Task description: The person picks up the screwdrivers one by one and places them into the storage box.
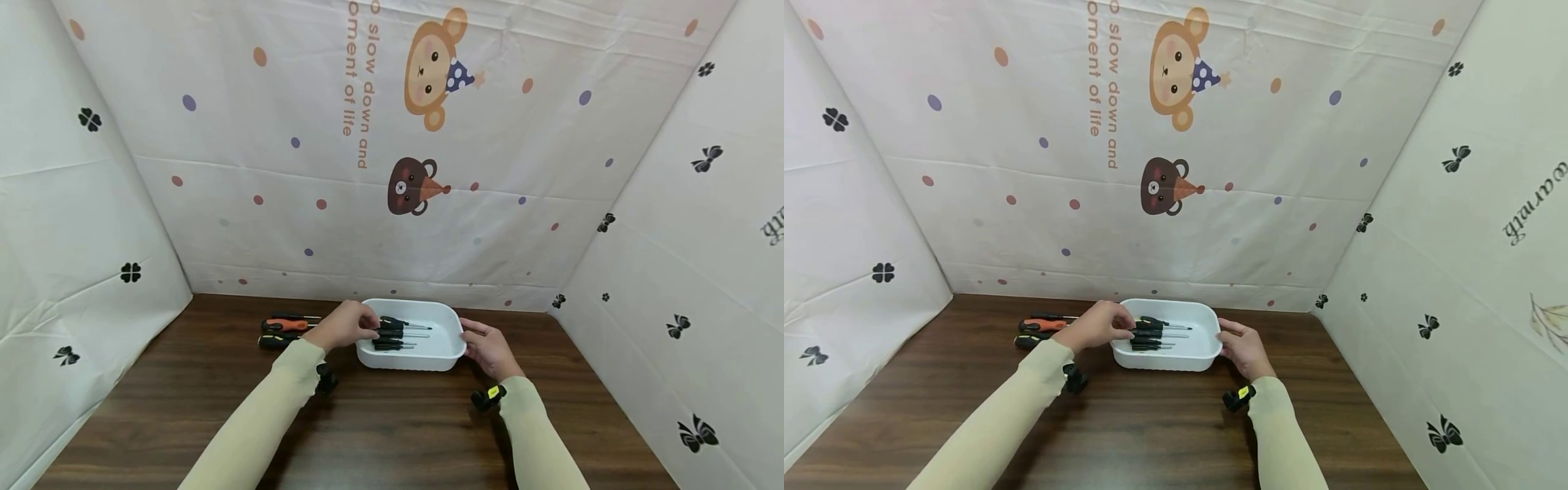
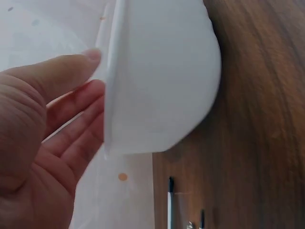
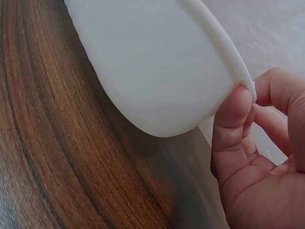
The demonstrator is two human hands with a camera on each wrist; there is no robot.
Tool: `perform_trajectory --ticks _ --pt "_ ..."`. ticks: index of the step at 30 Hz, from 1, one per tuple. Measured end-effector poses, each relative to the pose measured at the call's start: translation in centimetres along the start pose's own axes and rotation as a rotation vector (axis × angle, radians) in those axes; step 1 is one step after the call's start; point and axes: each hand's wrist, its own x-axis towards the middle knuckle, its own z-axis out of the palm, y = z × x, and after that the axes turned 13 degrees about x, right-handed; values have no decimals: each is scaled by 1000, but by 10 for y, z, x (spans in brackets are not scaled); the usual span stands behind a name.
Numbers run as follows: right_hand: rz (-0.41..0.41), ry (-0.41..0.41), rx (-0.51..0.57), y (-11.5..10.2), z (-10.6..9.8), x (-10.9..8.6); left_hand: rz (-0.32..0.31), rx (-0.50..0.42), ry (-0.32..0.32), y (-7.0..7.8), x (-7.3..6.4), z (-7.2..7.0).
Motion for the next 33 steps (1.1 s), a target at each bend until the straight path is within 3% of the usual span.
perform_trajectory --ticks 6,19,33 --pt "3 -3 -7 -1 0 0 -41 -82 92 -6 -10 3" --pt "-7 -8 -3 1 -2 1 -47 -270 263 -21 -35 6" --pt "1 -19 -1 1 -2 2 -67 -209 310 -51 -69 -1"
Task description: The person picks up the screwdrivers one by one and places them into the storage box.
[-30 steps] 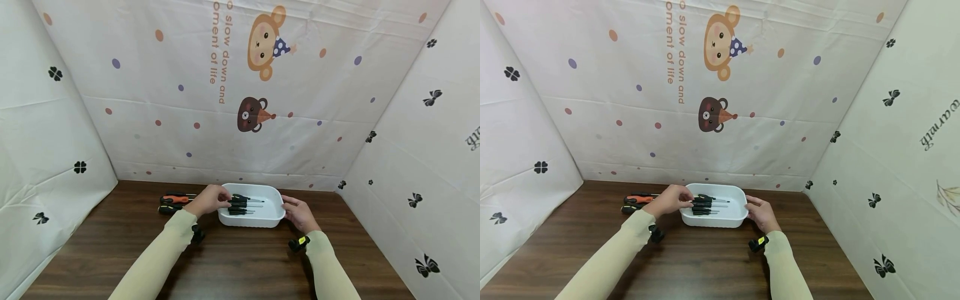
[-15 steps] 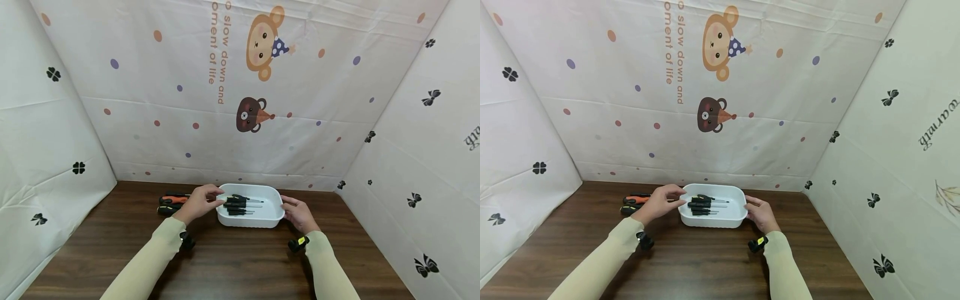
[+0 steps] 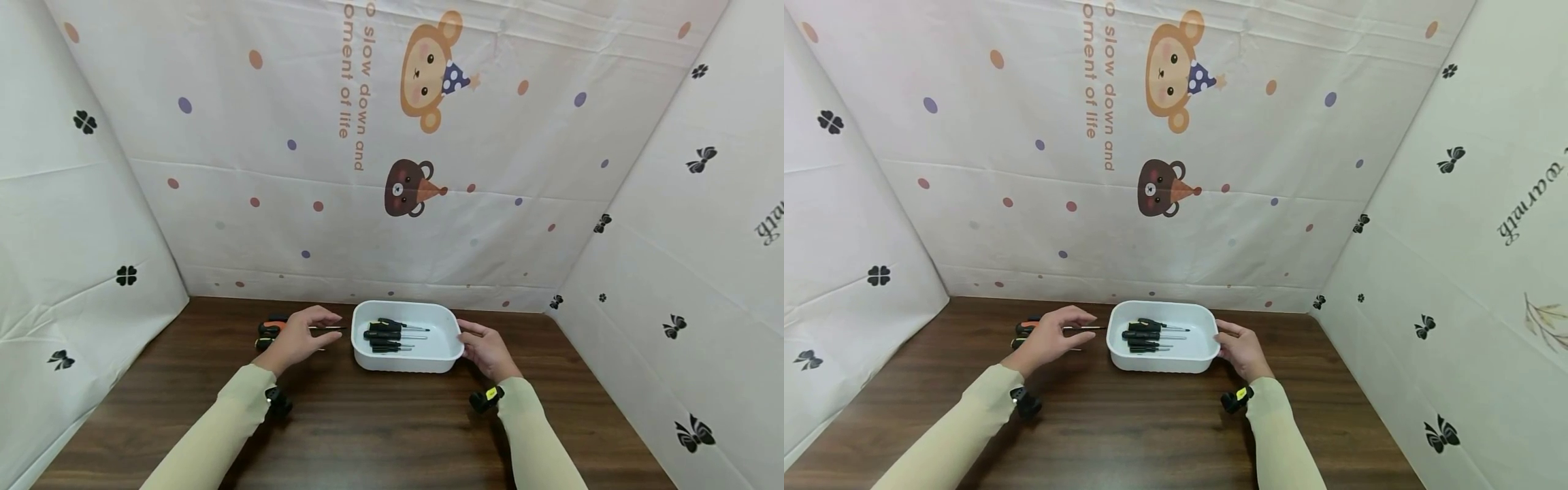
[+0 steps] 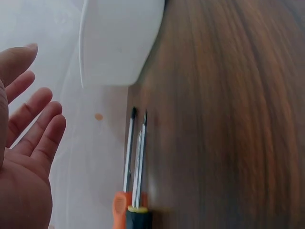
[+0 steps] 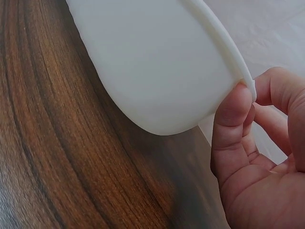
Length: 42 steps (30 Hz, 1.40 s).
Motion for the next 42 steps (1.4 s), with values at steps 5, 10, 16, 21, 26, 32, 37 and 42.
perform_trajectory --ticks 5,10,16,21,26,32,37,42 --pt "2 3 -2 0 0 1 6 18 32 -9 -9 -7" --pt "8 -3 -6 -2 -1 0 -3 17 45 -19 -16 -13" --pt "4 -7 -17 -3 -1 -1 2 47 93 -29 -25 -19" --pt "-1 -6 -16 -2 -1 -1 -56 58 75 -38 -31 -21" --pt "-10 -1 -21 -1 0 0 -86 48 80 -44 -38 -22" --pt "-7 4 -22 -2 2 -1 -81 99 104 -51 -44 -27" --pt "-5 6 -20 -2 1 0 -105 134 58 -58 -46 -36" --pt "0 2 -21 -1 0 1 -140 178 -41 -65 -49 -45"
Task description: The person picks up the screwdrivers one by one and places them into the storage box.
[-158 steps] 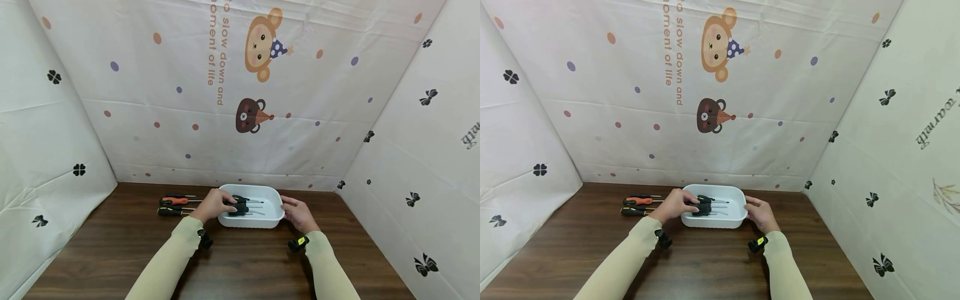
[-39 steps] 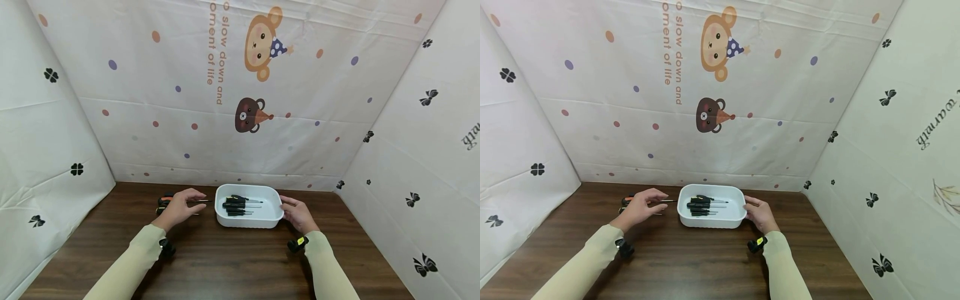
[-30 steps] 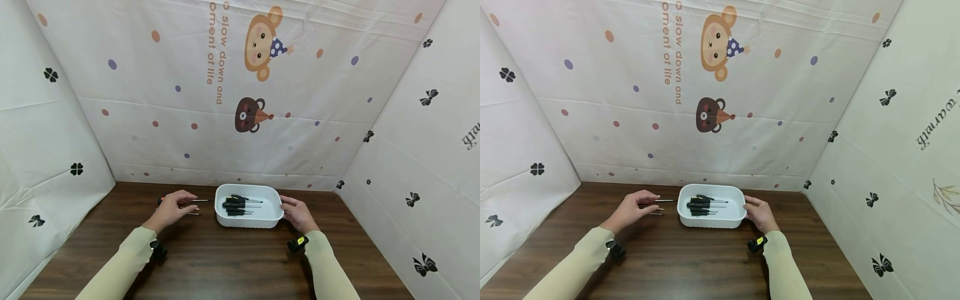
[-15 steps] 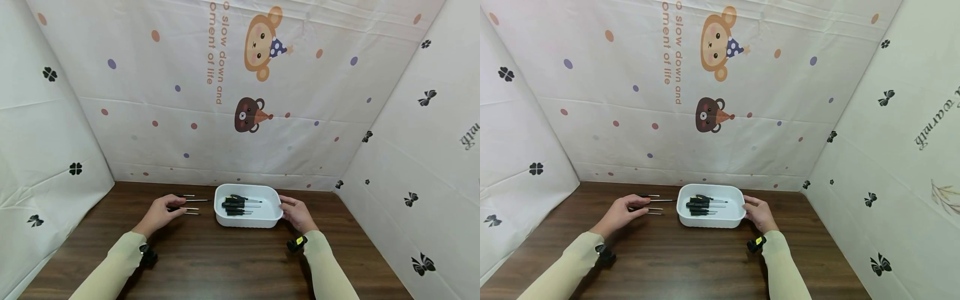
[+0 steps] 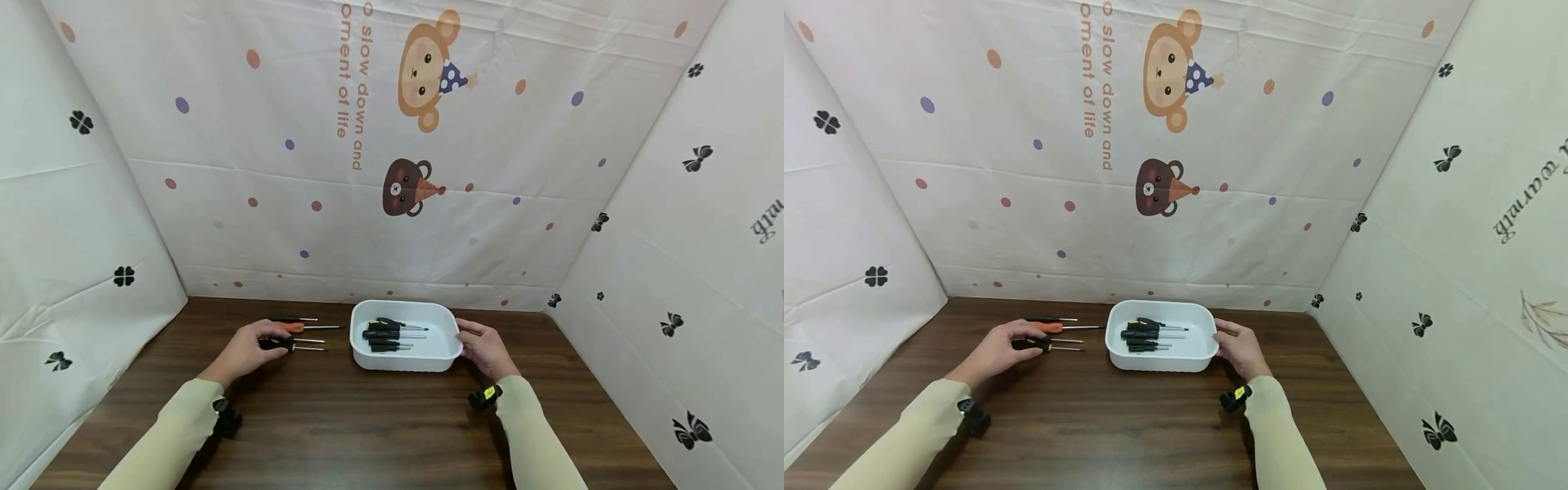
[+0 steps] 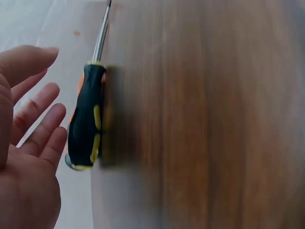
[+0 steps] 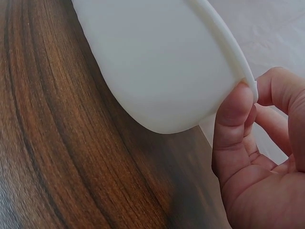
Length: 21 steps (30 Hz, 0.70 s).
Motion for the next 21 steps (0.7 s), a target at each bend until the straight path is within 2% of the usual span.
perform_trajectory --ticks 6,16,21 --pt "3 11 -10 2 0 1 -35 7 -78 -7 -1 -7" --pt "-4 31 -12 2 1 2 -65 22 -87 -17 4 -6" --pt "1 24 -5 2 0 2 -80 41 -111 -18 7 -5"
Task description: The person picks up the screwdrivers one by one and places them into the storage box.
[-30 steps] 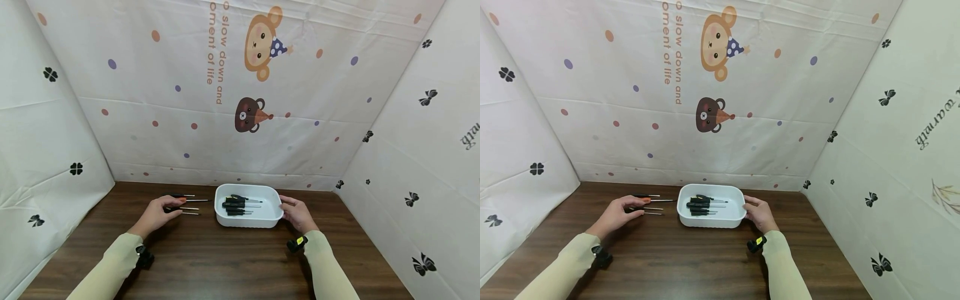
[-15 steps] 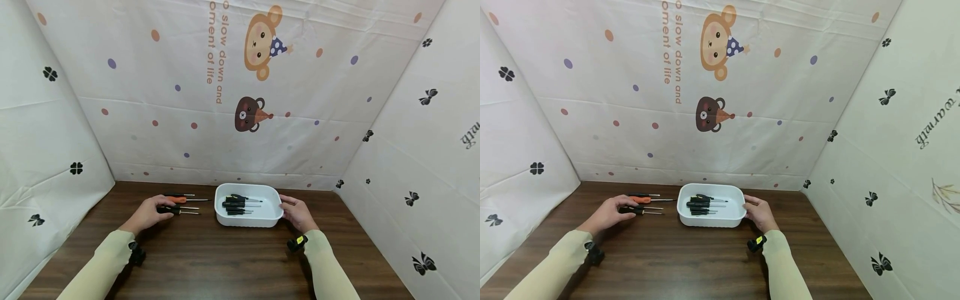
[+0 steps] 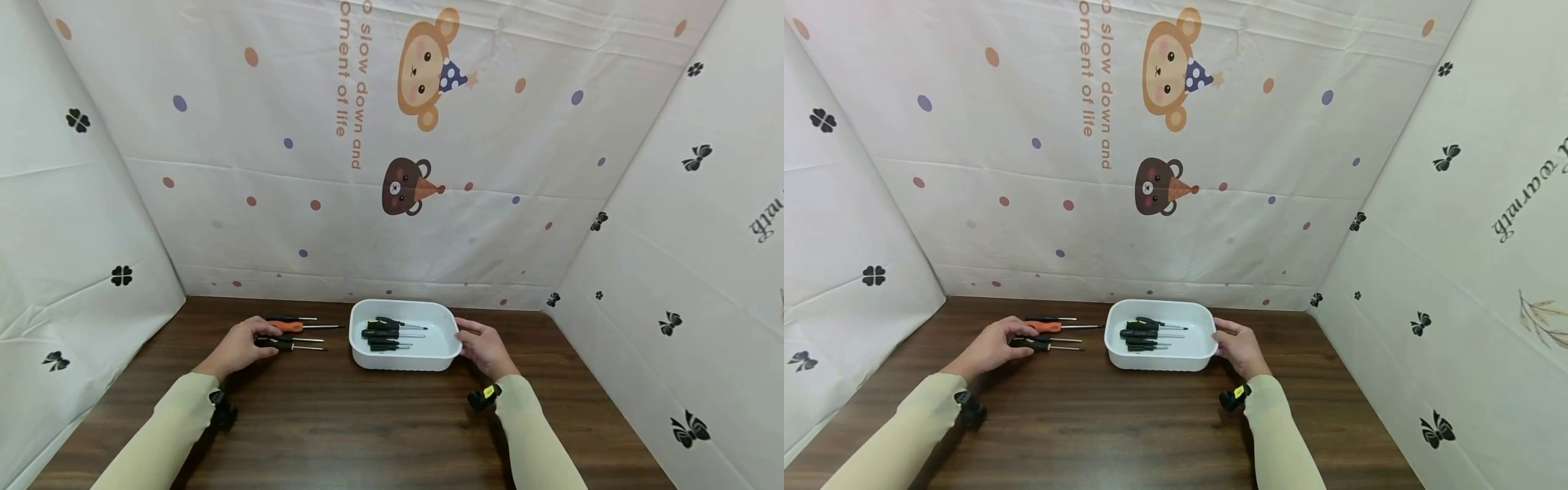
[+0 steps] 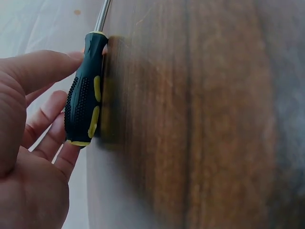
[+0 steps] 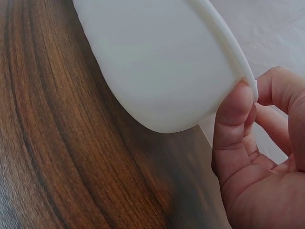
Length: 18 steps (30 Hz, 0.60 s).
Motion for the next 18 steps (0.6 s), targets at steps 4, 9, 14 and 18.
perform_trajectory --ticks 4,9,14,18 --pt "-4 -7 5 0 0 -1 -24 6 -24 1 0 -1" --pt "-20 -14 21 2 0 -1 -46 26 -52 2 -1 -1" --pt "-21 -13 30 3 0 0 -47 46 -68 2 -1 -2" --pt "-20 -15 35 2 0 0 -41 73 -63 0 -1 -1"
